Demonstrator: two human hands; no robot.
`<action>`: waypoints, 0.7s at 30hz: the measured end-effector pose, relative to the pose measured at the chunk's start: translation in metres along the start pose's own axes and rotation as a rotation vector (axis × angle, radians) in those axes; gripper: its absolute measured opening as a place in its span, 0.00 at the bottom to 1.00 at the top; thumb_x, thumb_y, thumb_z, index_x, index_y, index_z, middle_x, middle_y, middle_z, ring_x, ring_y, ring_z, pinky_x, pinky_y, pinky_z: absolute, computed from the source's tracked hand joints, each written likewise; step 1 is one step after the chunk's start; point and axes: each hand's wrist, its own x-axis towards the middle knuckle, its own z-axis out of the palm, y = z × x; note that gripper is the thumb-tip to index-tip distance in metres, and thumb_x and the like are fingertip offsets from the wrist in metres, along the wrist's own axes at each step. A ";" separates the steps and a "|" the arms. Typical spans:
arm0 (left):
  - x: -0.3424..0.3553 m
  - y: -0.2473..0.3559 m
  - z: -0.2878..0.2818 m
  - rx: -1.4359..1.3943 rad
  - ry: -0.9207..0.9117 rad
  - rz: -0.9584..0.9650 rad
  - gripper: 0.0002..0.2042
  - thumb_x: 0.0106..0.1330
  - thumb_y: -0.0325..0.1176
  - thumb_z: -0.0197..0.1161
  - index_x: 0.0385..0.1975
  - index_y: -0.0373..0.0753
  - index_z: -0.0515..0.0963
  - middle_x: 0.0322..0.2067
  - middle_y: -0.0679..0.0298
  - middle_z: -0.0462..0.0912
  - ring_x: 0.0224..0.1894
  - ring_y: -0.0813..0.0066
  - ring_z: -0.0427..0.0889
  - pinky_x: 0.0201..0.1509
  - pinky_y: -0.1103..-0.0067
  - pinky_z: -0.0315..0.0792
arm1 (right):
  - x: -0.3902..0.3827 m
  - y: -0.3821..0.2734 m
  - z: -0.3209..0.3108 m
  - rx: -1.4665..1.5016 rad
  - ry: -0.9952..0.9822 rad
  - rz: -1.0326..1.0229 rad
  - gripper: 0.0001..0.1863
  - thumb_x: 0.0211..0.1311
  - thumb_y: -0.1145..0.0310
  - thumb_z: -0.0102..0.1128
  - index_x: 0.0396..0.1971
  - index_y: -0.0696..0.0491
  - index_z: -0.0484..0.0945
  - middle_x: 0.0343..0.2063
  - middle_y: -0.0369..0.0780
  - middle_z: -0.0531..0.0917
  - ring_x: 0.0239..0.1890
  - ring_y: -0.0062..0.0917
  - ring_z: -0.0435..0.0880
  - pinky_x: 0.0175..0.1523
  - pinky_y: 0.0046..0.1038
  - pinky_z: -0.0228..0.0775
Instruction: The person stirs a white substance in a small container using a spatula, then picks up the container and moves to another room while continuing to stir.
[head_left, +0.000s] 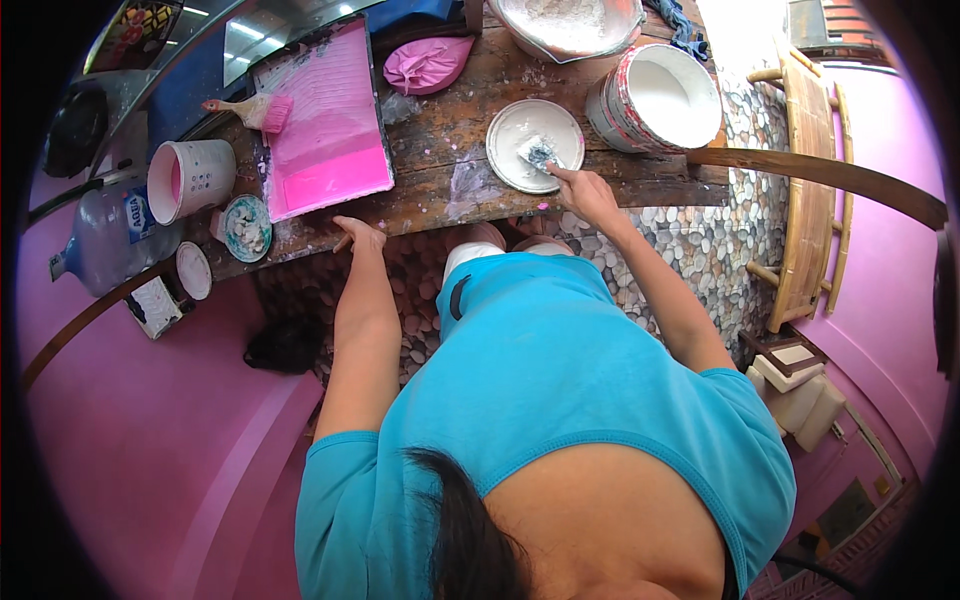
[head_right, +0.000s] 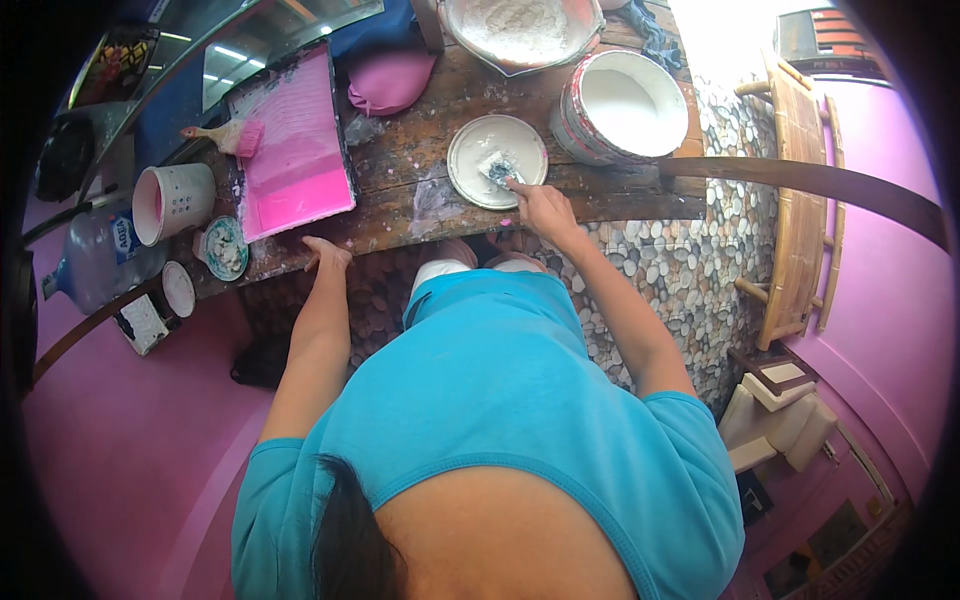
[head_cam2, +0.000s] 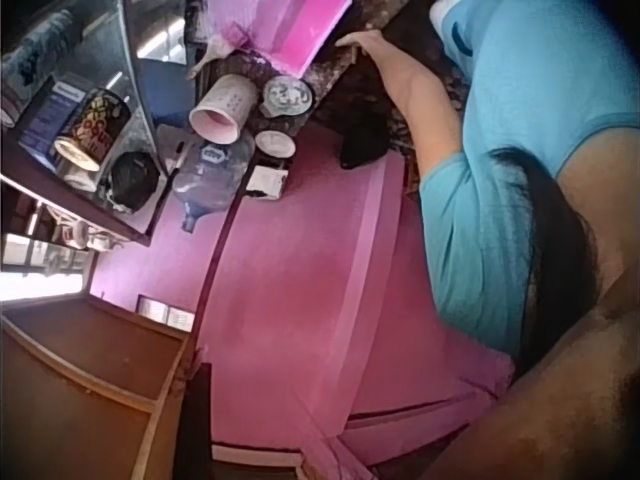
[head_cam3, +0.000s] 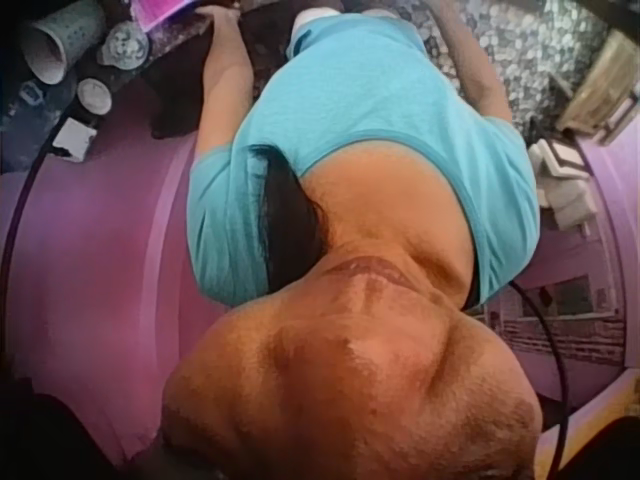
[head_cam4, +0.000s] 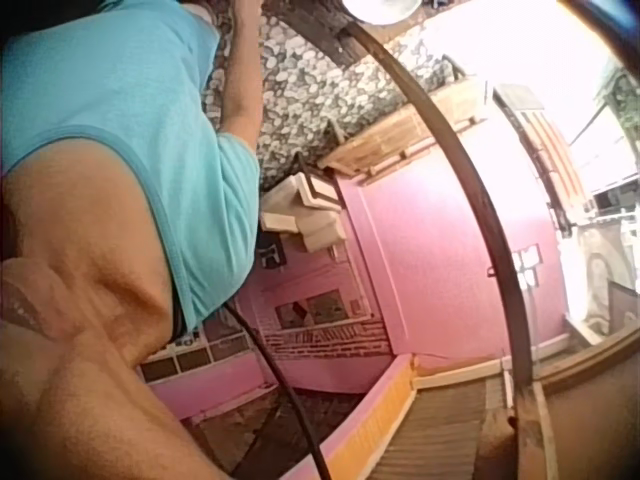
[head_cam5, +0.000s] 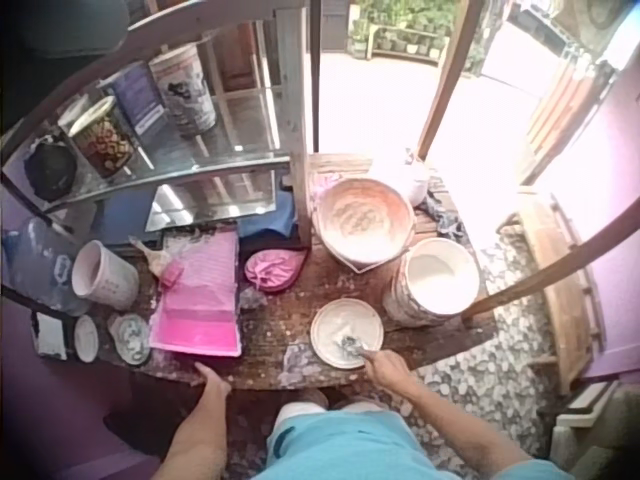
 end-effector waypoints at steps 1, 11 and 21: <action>0.005 -0.002 -0.001 0.025 -0.006 0.004 0.50 0.58 0.68 0.49 0.69 0.64 0.19 0.73 0.70 0.36 0.64 0.53 0.63 0.52 0.53 0.71 | -0.007 0.002 -0.004 -0.029 -0.005 -0.047 0.22 0.63 0.67 0.49 0.57 0.37 0.75 0.29 0.55 0.81 0.34 0.53 0.80 0.41 0.47 0.72; 0.005 -0.008 0.001 0.019 -0.084 0.007 0.51 0.57 0.72 0.46 0.67 0.66 0.16 0.73 0.66 0.22 0.71 0.57 0.51 0.58 0.52 0.69 | 0.007 0.026 0.020 -0.040 0.085 -0.094 0.23 0.64 0.65 0.50 0.60 0.33 0.72 0.26 0.53 0.81 0.32 0.50 0.81 0.37 0.48 0.72; 0.025 -0.007 -0.002 -0.008 -0.041 0.038 0.53 0.58 0.66 0.54 0.66 0.66 0.15 0.73 0.67 0.37 0.61 0.51 0.65 0.43 0.55 0.74 | -0.013 0.026 0.018 -0.237 -0.060 -0.045 0.25 0.64 0.66 0.50 0.61 0.30 0.70 0.26 0.53 0.81 0.31 0.49 0.81 0.38 0.48 0.73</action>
